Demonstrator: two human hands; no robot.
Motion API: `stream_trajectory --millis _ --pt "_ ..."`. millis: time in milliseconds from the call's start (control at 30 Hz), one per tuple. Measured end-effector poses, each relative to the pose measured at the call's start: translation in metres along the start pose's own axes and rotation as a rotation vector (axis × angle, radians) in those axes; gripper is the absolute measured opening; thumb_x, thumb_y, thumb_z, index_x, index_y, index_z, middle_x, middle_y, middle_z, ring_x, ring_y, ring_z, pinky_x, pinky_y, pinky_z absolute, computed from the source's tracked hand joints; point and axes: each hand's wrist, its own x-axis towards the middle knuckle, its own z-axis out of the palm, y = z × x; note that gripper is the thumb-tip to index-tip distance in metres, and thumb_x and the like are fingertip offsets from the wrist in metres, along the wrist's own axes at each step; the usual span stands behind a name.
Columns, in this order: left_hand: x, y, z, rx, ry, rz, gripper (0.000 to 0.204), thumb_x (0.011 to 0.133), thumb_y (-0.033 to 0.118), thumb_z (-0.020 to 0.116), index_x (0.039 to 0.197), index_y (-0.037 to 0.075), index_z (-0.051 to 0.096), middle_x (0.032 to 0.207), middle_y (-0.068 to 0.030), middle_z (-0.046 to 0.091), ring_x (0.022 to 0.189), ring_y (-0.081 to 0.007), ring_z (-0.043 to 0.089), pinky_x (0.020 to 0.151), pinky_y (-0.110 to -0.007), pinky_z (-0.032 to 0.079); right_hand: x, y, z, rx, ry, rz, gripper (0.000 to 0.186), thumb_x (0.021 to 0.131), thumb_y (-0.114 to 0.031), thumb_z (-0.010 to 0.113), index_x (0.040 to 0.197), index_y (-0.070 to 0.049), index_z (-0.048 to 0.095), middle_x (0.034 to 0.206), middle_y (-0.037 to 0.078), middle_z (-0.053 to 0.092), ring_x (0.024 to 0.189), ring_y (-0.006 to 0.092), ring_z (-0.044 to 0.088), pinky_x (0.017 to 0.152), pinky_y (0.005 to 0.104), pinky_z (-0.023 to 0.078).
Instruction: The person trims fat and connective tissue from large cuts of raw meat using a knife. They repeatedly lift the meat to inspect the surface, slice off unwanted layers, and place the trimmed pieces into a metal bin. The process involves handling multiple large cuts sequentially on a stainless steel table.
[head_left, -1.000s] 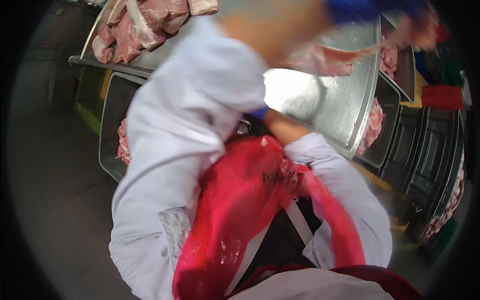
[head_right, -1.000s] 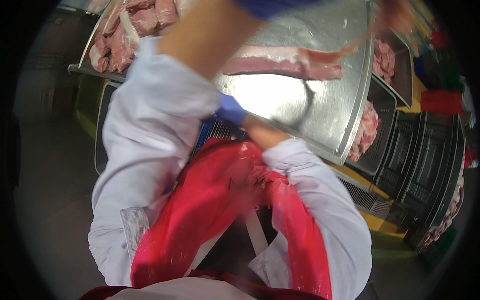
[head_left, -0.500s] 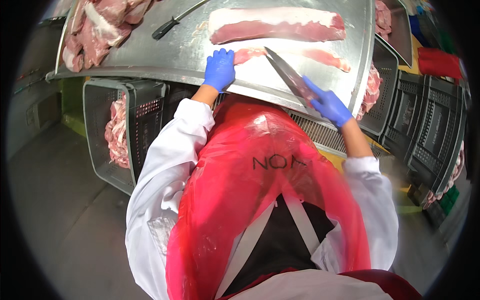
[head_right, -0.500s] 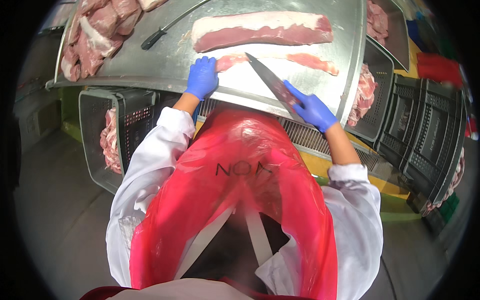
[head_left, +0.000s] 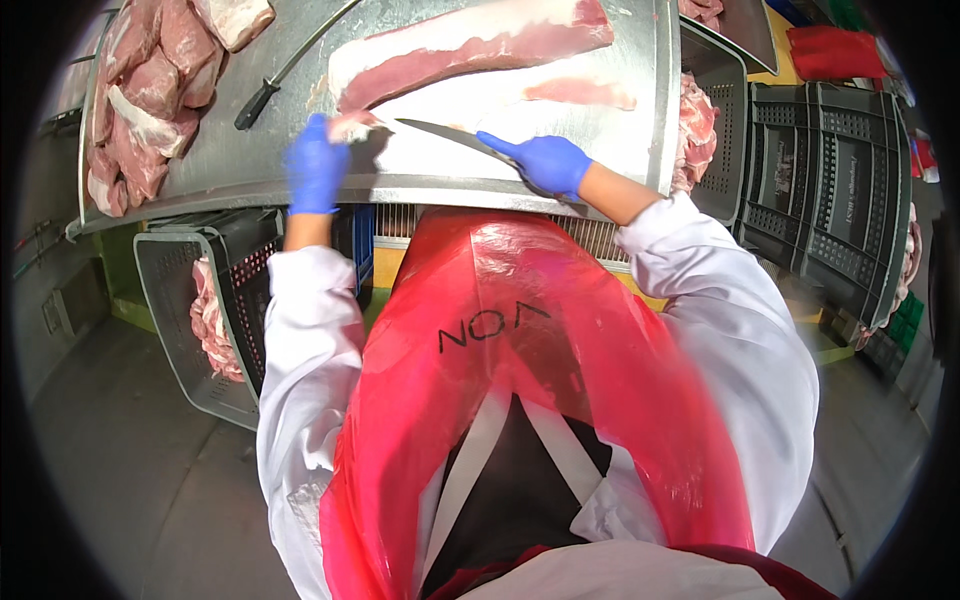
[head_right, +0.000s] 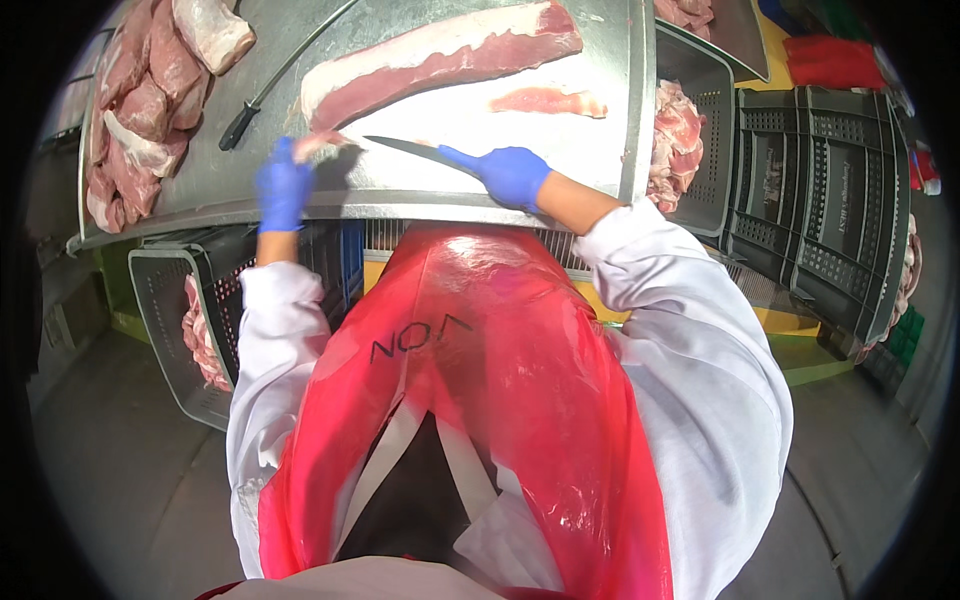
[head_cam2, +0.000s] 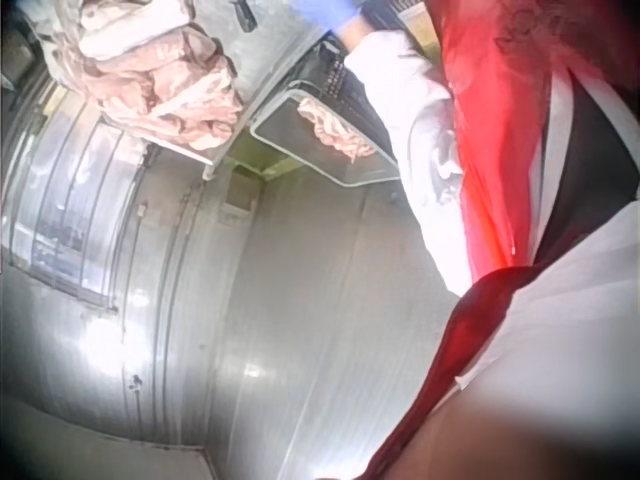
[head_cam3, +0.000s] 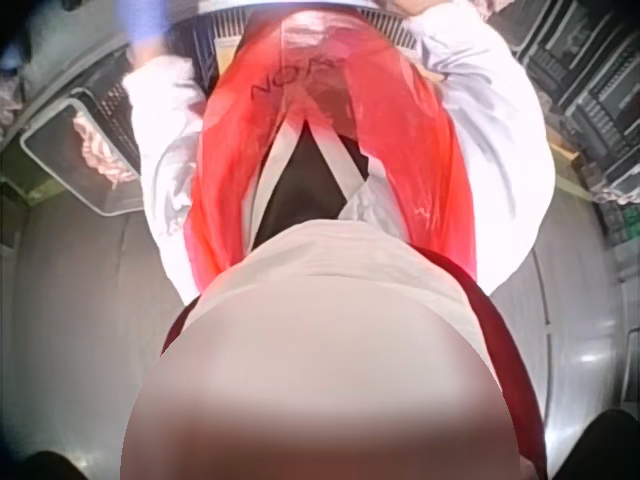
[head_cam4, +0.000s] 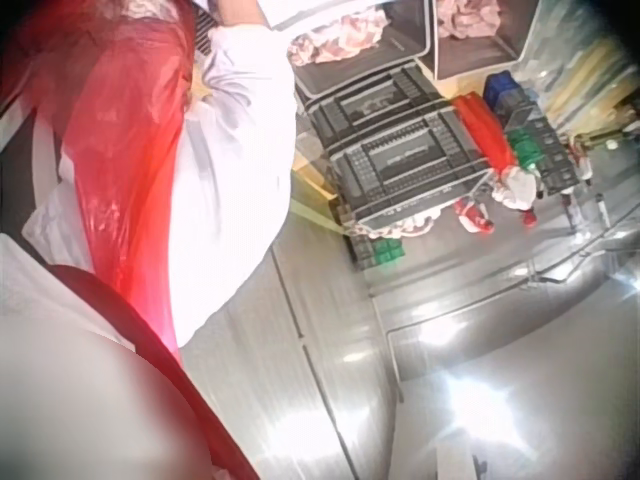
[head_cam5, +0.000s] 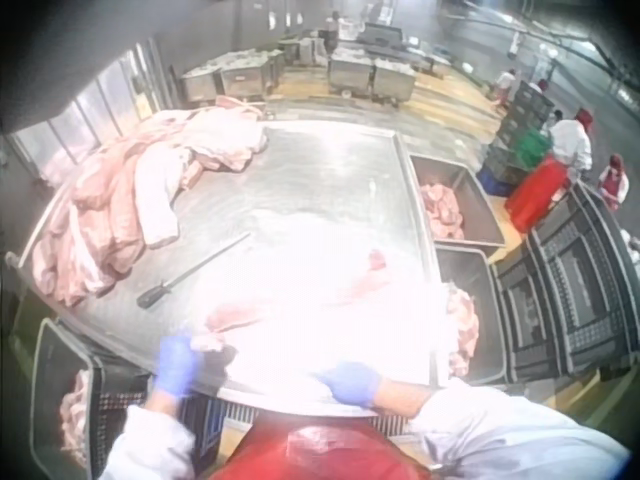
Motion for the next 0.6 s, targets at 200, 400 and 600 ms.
stream_trajectory --millis 200,400,600 --pt "-0.062 -0.140 -0.169 -0.029 0.379 -0.259 0.032 0.092 0.021 0.063 0.119 0.005 0.063 0.098 -0.0253 0.069 0.087 -0.0423 0.068 0.076 -0.045 0.053 -0.067 0.081 -0.013 0.039 0.159 -0.168 0.071 0.091 -0.014 0.055 0.157 -0.031 0.033 0.089 0.020 0.069 0.087 0.0387 0.067 0.093 0.0498 0.049" --pt "-0.165 -0.355 -0.209 0.156 0.140 -0.694 0.046 0.087 0.030 0.069 0.114 -0.007 0.059 0.101 -0.0226 0.067 0.097 -0.0373 0.065 0.085 -0.043 0.052 -0.041 0.181 -0.010 0.033 0.326 -0.070 0.067 0.096 -0.018 0.053 0.157 -0.031 0.030 0.089 0.021 0.070 0.088 0.0451 0.064 0.100 0.0497 0.047" --pt "-0.140 -0.298 -0.190 0.336 0.381 -0.486 0.059 0.083 0.030 0.075 0.124 -0.007 0.056 0.120 -0.0260 0.062 0.115 -0.0381 0.059 0.100 -0.045 0.046 -0.052 0.139 -0.018 -0.017 0.291 0.014 0.067 0.096 -0.023 0.056 0.157 -0.032 0.030 0.085 0.024 0.068 0.071 0.0453 0.064 0.075 0.0519 0.054"
